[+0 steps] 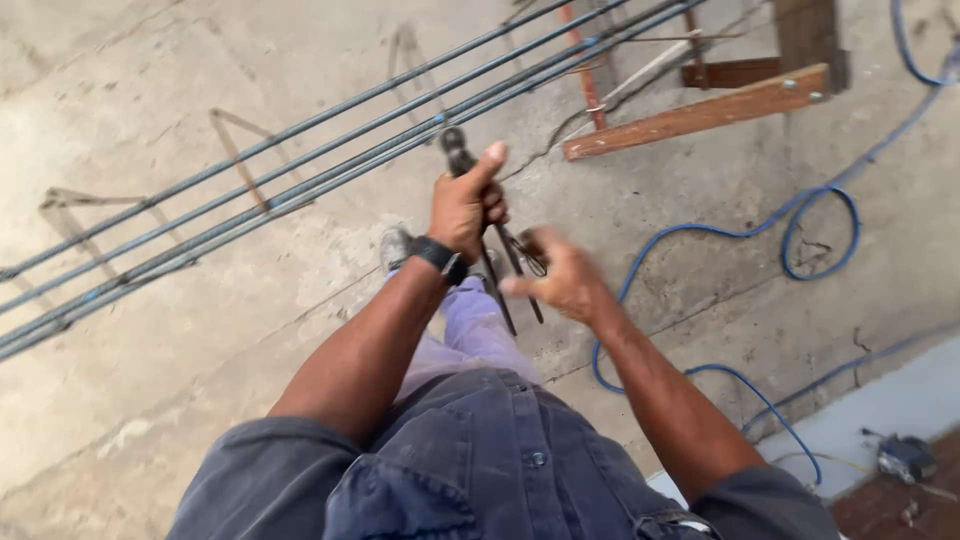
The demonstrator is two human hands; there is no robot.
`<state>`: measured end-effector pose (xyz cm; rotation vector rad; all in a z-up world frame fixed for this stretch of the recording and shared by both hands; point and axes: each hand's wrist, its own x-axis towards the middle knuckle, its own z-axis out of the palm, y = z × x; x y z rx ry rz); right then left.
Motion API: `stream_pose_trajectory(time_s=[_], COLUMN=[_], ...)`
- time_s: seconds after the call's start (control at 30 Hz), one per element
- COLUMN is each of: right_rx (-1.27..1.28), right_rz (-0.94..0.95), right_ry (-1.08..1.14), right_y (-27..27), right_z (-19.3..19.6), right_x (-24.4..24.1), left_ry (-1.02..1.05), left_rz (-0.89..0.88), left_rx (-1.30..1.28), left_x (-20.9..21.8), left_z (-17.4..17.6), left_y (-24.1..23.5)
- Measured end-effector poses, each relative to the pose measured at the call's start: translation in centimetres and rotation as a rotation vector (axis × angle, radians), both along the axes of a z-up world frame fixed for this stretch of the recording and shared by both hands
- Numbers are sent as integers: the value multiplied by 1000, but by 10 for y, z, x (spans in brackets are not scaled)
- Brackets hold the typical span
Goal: The person ties a rebar cage using wire and a rebar tying tool. They wrap wire around intersecting rebar bars and twist it with the tool to secure the connections. The person moves along the cage to tie multiple joints.
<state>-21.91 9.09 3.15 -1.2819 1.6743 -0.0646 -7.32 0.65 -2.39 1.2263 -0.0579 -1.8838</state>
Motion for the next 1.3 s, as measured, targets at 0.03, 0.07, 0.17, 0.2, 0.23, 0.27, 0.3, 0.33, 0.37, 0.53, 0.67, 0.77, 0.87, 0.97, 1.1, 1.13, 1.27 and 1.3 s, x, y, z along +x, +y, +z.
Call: stream_pose_trajectory(time_s=[0.03, 0.07, 0.17, 0.2, 0.23, 0.27, 0.3, 0.33, 0.37, 0.53, 0.67, 0.77, 0.87, 0.97, 1.1, 1.13, 1.27, 1.3], right_rx=[-10, 108, 291, 386, 383, 382, 376, 369, 298, 75, 5, 66, 216, 467, 716, 736, 662, 563], right_rz=[-31, -152, -407, -514, -522, -553, -580, -585, -556, -198, -157, -240, -403, -592, -687, -682, -605, -637], right_ry=[23, -317, -764, -886, -888, -823, -758, -760, -697, 75, 255, 94, -336, -754, -781, -777, -608, -545], right_y=[8, 14, 33, 37, 42, 47, 52, 46, 39, 20, 28, 15, 23, 27, 39, 41, 34, 28], right_z=[-5, -11, -15, -15, -25, -35, -44, -36, -28, -28, -24, 21, 22, 16, -10, -15, -17, -1], right_x=[9, 17, 24, 30, 31, 32, 32, 35, 38, 22, 29, 36, 28, 22, 26, 14, 37, 27], left_ry=[23, 139, 409, 540, 541, 507, 474, 475, 217, -265, -264, -159, 86, 360, 508, 503, 259, 135], left_rz=[-31, -58, -135, -152, -160, -159, -158, -166, -83, -83, 58, 60, -43, -145, -178, -163, 13, 10], left_rx=[-10, -2, -68, -143, -140, -142, -149, -153, -90, -39, 129, 119, 97, 11, -74, -62, 42, 67], left_x=[4, 8, 11, 18, 18, 19, 19, 15, 12, -17, -34, -24, -5, 6, 12, -2, 6, -13], left_z=[7, 13, -1, -12, -13, -14, -14, -1, 13, 21, 39, 36, 37, 13, -9, 0, 12, 14], left_y=[0, -1, 2, 3, 3, 3, 2, 4, 5, 29, 33, 30, 34, 34, 40, 37, 40, 36])
